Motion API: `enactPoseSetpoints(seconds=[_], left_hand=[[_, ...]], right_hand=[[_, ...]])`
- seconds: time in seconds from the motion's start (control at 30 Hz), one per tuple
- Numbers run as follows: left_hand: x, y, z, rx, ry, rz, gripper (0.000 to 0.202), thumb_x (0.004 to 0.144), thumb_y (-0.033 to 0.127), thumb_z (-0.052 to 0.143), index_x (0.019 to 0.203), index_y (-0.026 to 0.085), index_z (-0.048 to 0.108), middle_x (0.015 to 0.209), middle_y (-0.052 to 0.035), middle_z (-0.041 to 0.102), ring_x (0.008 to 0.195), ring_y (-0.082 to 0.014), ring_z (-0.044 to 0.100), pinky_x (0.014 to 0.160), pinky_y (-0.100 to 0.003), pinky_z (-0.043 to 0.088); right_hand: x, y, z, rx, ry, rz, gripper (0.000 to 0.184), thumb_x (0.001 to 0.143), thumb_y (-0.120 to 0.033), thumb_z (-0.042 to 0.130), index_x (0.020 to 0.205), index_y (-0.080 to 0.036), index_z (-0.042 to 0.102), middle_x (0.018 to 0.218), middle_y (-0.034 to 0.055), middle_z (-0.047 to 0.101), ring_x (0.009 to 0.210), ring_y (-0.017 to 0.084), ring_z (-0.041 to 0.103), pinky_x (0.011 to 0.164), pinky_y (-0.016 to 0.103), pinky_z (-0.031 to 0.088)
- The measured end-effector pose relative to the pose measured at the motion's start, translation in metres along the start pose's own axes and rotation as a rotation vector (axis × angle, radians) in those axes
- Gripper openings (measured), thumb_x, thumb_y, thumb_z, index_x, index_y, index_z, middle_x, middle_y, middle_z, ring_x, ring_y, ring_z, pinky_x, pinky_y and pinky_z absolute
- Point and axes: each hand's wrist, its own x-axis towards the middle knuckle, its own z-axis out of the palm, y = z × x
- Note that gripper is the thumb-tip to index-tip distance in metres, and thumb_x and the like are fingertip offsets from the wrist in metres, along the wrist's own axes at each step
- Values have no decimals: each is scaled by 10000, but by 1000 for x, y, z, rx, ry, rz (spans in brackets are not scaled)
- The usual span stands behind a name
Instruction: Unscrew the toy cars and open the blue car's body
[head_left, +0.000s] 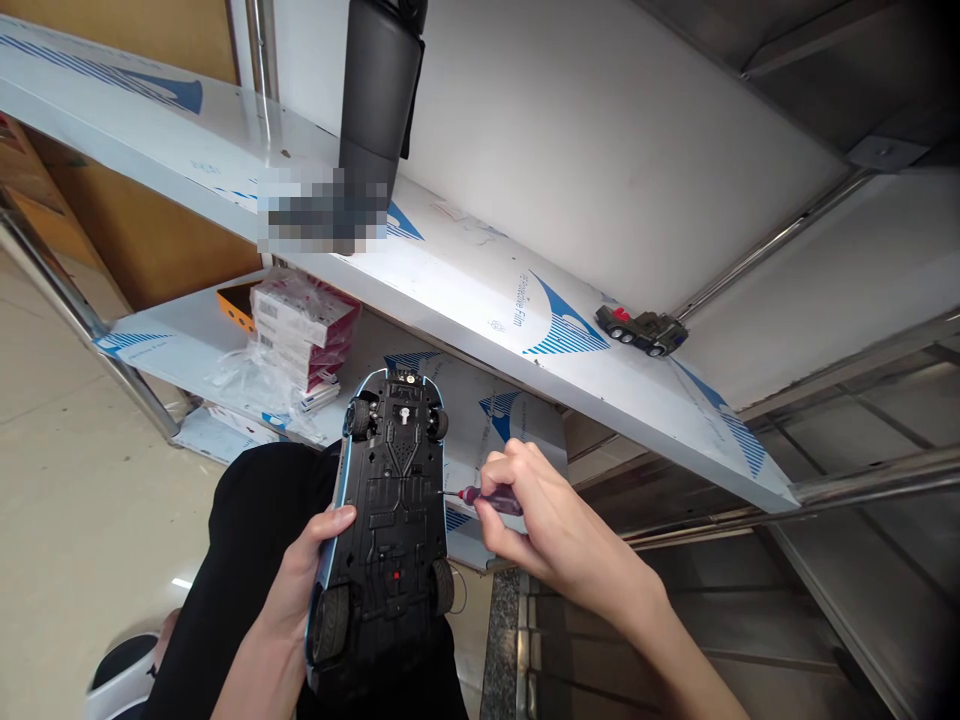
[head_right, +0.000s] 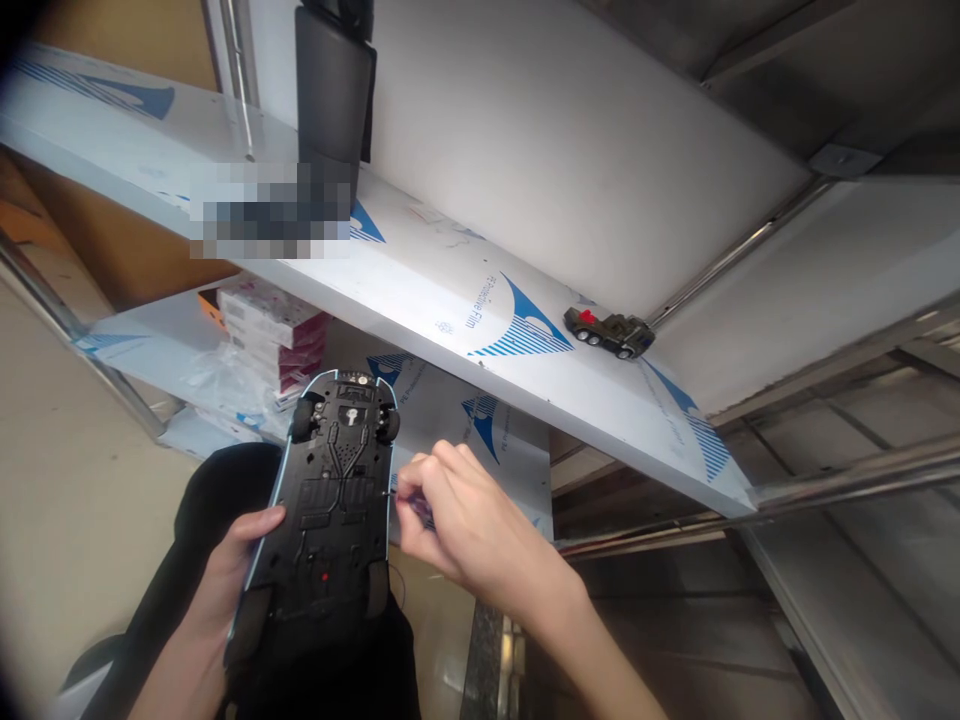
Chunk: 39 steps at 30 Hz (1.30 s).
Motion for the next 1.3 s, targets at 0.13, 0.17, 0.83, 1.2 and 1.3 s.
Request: enactPoseSetpoints(seconds=[0.13, 0.17, 0.83, 1.2, 1.3], left_hand=[[0, -1, 6, -14, -23, -22, 364, 653, 289, 970, 945, 173, 787, 929, -111, 847, 856, -371, 832, 768, -454, 706], [0, -1, 7, -13, -36, -23, 387, 654, 291, 974, 975, 178, 791, 949, -111, 849, 882, -373, 831, 776, -452, 705], [-6, -1, 4, -107, 39, -85, 573, 642, 242, 913, 1197, 152, 802, 798, -98, 847, 791, -409, 833, 774, -518, 701], [-8, 3, 14, -57, 31, 5, 372, 656, 240, 895, 1001, 137, 801, 856, -126, 836, 815, -384, 827, 707, -459, 701], [-10, 3, 16, -64, 41, 29, 257, 657, 237, 874, 880, 152, 778, 885, -120, 835, 832, -371, 825, 708, -443, 699]], right_hand=[[-2, -3, 1, 52, 73, 132, 90, 1071, -208, 567, 992, -244, 543, 858, -5, 655, 746, 178, 556, 727, 332, 434], [-3, -4, 1, 80, 91, 186, 106, 1098, -233, 558, 993, -247, 550, 857, -11, 662, 740, 171, 569, 722, 324, 433], [-4, -9, -17, 9, 82, 185, 147, 1081, -161, 515, 1156, -247, 608, 952, -1, 705, 792, 179, 604, 816, 357, 439], [-5, -9, -11, 47, 86, 303, 127, 1103, -229, 529, 1180, -264, 624, 967, 11, 724, 813, 195, 625, 786, 345, 470], [-4, -8, -8, 62, 86, 281, 121, 1131, -262, 512, 1143, -262, 632, 950, 15, 729, 802, 193, 633, 791, 347, 477]])
